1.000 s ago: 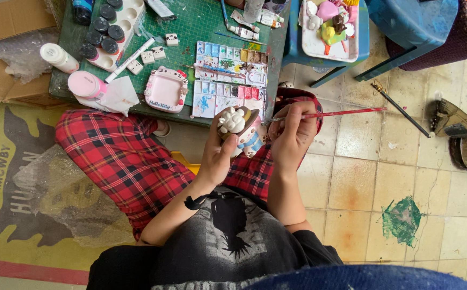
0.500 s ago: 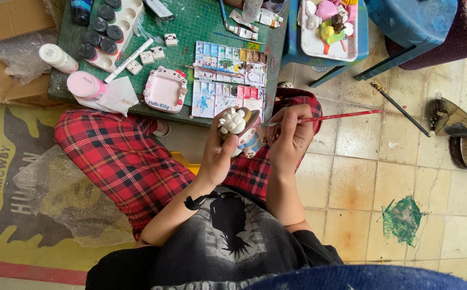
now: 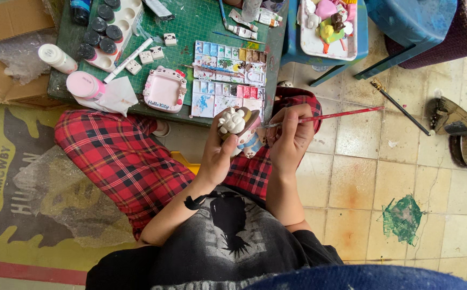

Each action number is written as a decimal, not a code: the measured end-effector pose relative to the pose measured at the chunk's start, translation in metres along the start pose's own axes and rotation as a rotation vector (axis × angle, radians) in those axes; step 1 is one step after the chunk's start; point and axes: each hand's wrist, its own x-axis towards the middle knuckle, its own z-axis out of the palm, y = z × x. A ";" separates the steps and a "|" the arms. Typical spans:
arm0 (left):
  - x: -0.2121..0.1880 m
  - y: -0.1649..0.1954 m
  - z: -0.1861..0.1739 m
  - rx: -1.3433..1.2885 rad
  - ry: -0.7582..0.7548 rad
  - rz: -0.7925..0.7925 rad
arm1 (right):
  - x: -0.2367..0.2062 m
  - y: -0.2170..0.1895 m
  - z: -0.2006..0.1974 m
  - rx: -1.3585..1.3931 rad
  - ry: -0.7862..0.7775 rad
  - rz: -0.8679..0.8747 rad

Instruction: The person paints a small ceramic figurine shaped like a cupcake using a fine brush. They repeatedly dip the brush into a water cup and apply paint to the figurine's details, rotating it to reach different sides. The person also handles a paint bottle and a paper towel during the process.

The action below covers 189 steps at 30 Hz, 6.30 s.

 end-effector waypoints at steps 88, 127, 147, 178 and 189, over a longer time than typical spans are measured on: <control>-0.004 -0.007 -0.005 -0.037 0.029 -0.020 | -0.004 0.001 0.002 0.061 0.144 -0.055; -0.004 -0.005 -0.012 -0.042 -0.049 0.014 | -0.010 0.002 -0.005 0.177 0.158 -0.030; -0.008 -0.010 -0.017 -0.053 -0.019 -0.045 | -0.015 0.007 -0.006 0.055 0.174 -0.131; -0.005 -0.012 -0.016 -0.221 -0.002 -0.078 | -0.013 0.009 -0.006 0.008 0.111 -0.094; -0.003 -0.028 -0.027 -0.272 0.052 -0.187 | -0.007 0.002 -0.015 0.179 0.188 -0.068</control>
